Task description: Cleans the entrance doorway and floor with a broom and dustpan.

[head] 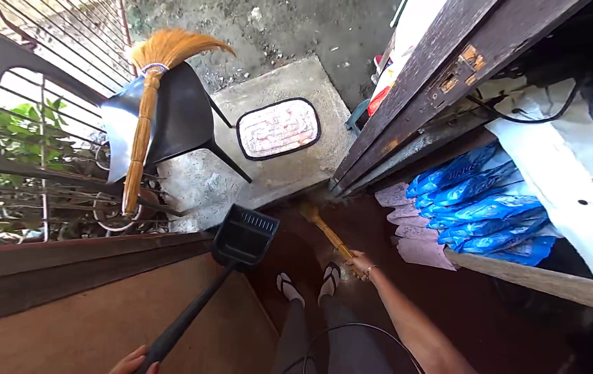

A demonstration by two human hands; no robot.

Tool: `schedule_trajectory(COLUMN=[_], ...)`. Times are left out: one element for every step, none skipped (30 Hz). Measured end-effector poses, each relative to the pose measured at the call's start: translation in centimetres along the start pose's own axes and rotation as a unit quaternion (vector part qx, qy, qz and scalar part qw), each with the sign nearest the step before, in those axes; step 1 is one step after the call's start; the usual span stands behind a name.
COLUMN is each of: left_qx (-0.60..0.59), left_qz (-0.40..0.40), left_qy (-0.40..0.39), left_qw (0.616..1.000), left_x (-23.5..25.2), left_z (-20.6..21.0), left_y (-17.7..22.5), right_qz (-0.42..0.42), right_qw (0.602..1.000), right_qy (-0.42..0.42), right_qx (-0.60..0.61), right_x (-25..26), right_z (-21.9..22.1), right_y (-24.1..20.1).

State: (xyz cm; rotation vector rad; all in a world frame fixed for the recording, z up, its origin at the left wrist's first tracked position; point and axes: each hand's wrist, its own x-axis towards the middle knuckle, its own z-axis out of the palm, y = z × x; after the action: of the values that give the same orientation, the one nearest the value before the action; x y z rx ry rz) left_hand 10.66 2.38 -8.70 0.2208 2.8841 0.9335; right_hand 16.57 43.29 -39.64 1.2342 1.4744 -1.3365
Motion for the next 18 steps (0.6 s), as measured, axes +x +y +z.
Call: schedule_trajectory(left_qx=[0.011,0.019,0.027,0.030,0.032,0.033,0.034,0.035,0.037,0.039,0.041,0.042,0.043,0.044,0.043,0.045,0.050,0.053], left_qz=[-0.010,-0.021,-0.032,-0.044,-0.060,-0.077,-0.094,-0.106,-0.117,-0.127,-0.136,-0.144,-0.153,-0.163,-0.174,-0.185,-0.192,-0.197], left_qy=[-0.006,-0.012,-0.018,-0.025,-0.033,-0.041,-0.051,-0.060,-0.066,-0.072,-0.079,-0.085,-0.090,-0.096,-0.102,-0.109,-0.116,-0.122], left_qw=[1.000,1.000,0.999,0.998,0.997,0.996,0.994,0.992,0.990,0.988,0.987,0.985,0.983,0.981,0.978,0.976,0.973,0.971], left_x=[-0.5,-0.9,-1.2,-1.5,-1.8,-2.0,-2.2,-2.4,-2.6,-2.8,-3.0,-3.3,-3.5,-3.8,-4.0,-4.1,-4.2,-4.3], left_z=[0.9,1.7,2.5,3.2,3.7,4.2,4.5,4.9,5.4,5.8,6.3,6.7,7.0,7.2,7.3,7.5,7.6,7.6], left_y=[-0.8,-1.4,-1.8,-2.3,-2.8,-3.1,-3.3,-3.6,-3.9,-4.2,-4.6,-4.8,-5.0,-5.1,-5.0,-4.7,-4.6,-4.6], right_qz=[0.006,0.009,0.008,0.005,-0.002,-0.012,-0.026,-0.038,-0.046,-0.046,-0.039,-0.028,-0.017,-0.007,0.006,0.020,0.033,0.038], right_qw=[1.000,0.999,0.999,0.998,0.997,0.995,0.993,0.990,0.986,0.981,0.975,0.970,0.965,0.963,0.963,0.964,0.965,0.967], right_qy=[0.003,0.004,0.005,0.002,-0.002,-0.005,-0.004,-0.002,0.002,0.009,0.016,0.023,0.025,0.025,0.026,0.029,0.032,0.034], right_qx=[0.014,0.031,0.047,0.064,0.081,0.097,0.116,0.136,0.161,0.190,0.217,0.241,0.259,0.267,0.268,0.265,0.258,0.250], right_x=[-0.8,-1.7,-2.7,-3.6,-4.3,-4.7,-4.8,-4.5,-3.8,-3.0,-2.0,-1.2,-0.7,-0.6,-0.7,-1.1,-1.6,-2.4], right_z=[-0.3,-0.4,-0.5,-0.6,-0.6,-0.5,-0.4,-0.1,0.2,0.5,0.6,0.8,1.1,1.4,1.5,1.4,1.3,1.0], right_y=[0.7,1.2,1.4,1.4,1.1,0.4,-0.5,-1.6,-2.8,-4.0,-4.7,-5.0,-4.9,-4.3,-3.4,-2.5,-1.6,-0.9])
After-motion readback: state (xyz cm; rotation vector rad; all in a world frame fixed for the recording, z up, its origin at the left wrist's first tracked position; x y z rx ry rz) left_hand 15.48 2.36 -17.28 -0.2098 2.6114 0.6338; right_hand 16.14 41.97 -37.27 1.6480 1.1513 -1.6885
